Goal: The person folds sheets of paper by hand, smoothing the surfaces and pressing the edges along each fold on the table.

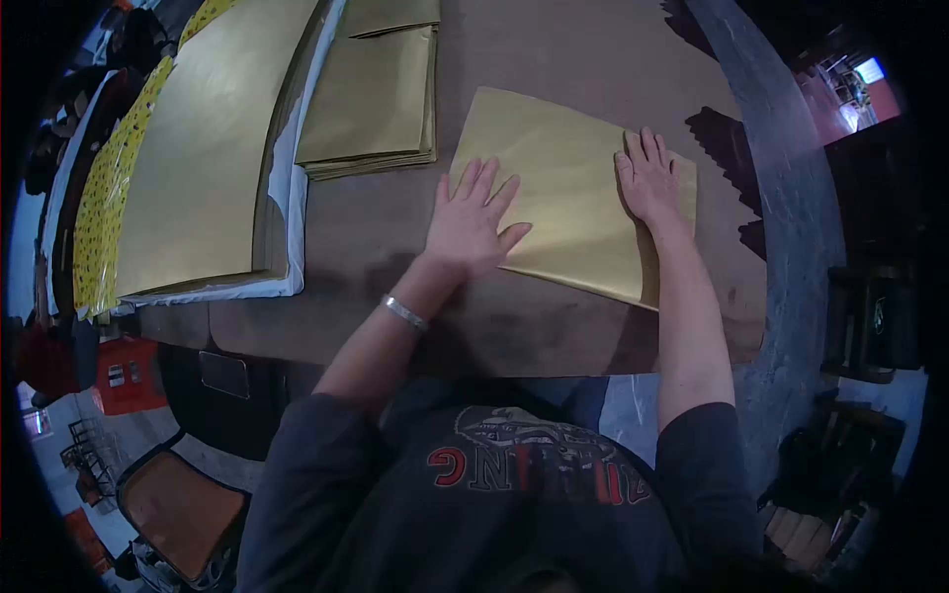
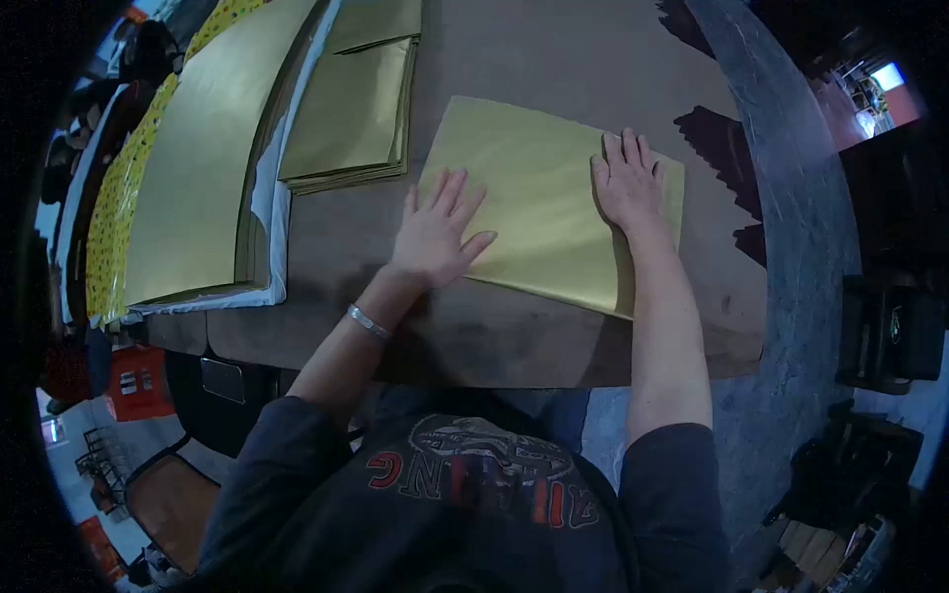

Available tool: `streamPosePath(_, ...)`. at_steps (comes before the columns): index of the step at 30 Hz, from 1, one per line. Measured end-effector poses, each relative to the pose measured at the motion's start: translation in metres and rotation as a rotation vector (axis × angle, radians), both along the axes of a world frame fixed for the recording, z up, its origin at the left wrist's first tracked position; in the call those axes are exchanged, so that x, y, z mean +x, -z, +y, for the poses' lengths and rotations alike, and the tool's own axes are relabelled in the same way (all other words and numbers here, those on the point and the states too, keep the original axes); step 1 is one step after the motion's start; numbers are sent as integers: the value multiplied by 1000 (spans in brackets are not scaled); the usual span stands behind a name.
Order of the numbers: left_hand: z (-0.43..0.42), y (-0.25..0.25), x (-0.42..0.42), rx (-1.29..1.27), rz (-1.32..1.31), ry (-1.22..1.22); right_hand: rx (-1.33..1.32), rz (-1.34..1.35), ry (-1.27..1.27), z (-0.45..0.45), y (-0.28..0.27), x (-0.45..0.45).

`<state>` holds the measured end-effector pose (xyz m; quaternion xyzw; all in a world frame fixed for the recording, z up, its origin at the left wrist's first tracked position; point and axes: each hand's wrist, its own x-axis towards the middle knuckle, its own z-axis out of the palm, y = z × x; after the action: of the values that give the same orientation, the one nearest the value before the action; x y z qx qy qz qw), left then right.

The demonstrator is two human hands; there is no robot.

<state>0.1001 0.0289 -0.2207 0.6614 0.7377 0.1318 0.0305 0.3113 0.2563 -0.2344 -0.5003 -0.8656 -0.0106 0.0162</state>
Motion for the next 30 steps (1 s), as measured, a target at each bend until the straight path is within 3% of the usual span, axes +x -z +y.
streamPosePath(7,-25,-4,-17,-65,153,-8,-77,22,47,-12,-18,-5)
streamPosePath(11,-23,-12,-15,-151,112,-29,-75,62,142,-44,-16,-48)
streamPosePath(14,-22,-9,-16,-163,159,-18,-151,381,-46,-111,-31,-105)
streamPosePath(17,-23,-3,-21,-165,183,10,-332,375,-123,-159,-34,-141)
streamPosePath(30,-23,0,-19,-99,213,12,-205,196,228,-153,-19,6)
